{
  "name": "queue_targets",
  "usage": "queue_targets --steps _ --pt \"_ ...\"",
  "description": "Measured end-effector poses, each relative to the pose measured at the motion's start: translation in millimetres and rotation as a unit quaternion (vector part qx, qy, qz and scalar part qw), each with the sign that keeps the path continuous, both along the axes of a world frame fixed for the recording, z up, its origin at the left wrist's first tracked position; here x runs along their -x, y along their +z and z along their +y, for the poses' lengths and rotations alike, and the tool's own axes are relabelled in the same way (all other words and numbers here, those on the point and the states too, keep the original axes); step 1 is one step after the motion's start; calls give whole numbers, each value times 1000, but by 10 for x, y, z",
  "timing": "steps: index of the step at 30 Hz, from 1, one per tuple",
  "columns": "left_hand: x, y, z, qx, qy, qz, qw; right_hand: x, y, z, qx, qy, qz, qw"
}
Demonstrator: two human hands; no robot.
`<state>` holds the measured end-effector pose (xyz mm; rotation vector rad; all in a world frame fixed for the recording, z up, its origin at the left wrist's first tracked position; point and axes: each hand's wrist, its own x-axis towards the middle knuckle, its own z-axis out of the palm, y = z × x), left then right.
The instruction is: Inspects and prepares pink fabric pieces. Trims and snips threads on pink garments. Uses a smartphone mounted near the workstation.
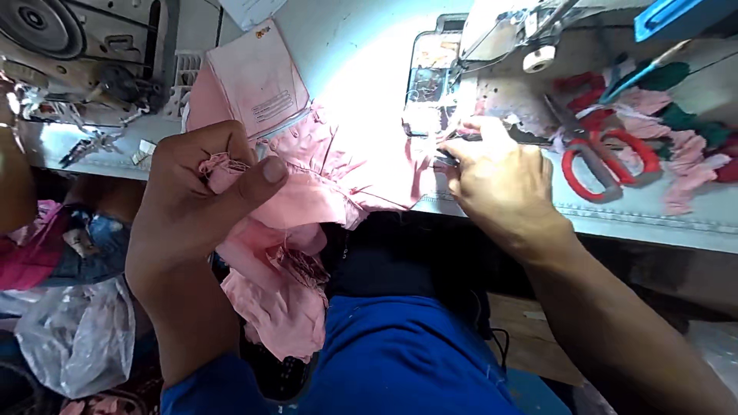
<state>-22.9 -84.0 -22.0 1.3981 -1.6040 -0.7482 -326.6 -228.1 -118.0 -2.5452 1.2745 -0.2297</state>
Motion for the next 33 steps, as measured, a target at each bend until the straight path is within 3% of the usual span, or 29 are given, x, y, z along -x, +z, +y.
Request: queue_targets --steps 3,6,8,11,13,16,19,24,27,33 --pt "-23 38 -10 -12 -18 -8 1000 59 129 58 24 -12 20 999" --pt "-22 123 -12 -29 -46 -30 998 81 264 101 37 15 -89 995" --pt "-9 207 -11 -46 -74 -55 995 14 284 145 -7 76 -221 972" --pt "-19 300 36 -61 -108 -82 989 -246 24 317 -165 175 -366 899" --pt "-9 328 45 -52 -122 -78 988 -392 -183 461 -239 215 -382 867" --pt "31 355 39 -38 -121 -31 991 -434 -320 650 -256 250 -416 836" --pt "8 387 -21 -34 -98 -43 994 -138 -184 680 -254 273 -396 839" --pt "80 253 -369 -71 -124 -138 980 625 -34 529 -216 156 -353 897" --pt "239 -62 -682 -40 -166 -78 982 1140 29 544 -174 53 -316 931" --pt "1008 -390 -1129 -6 -229 -10 973 2225 121 926 -98 -132 -272 948"
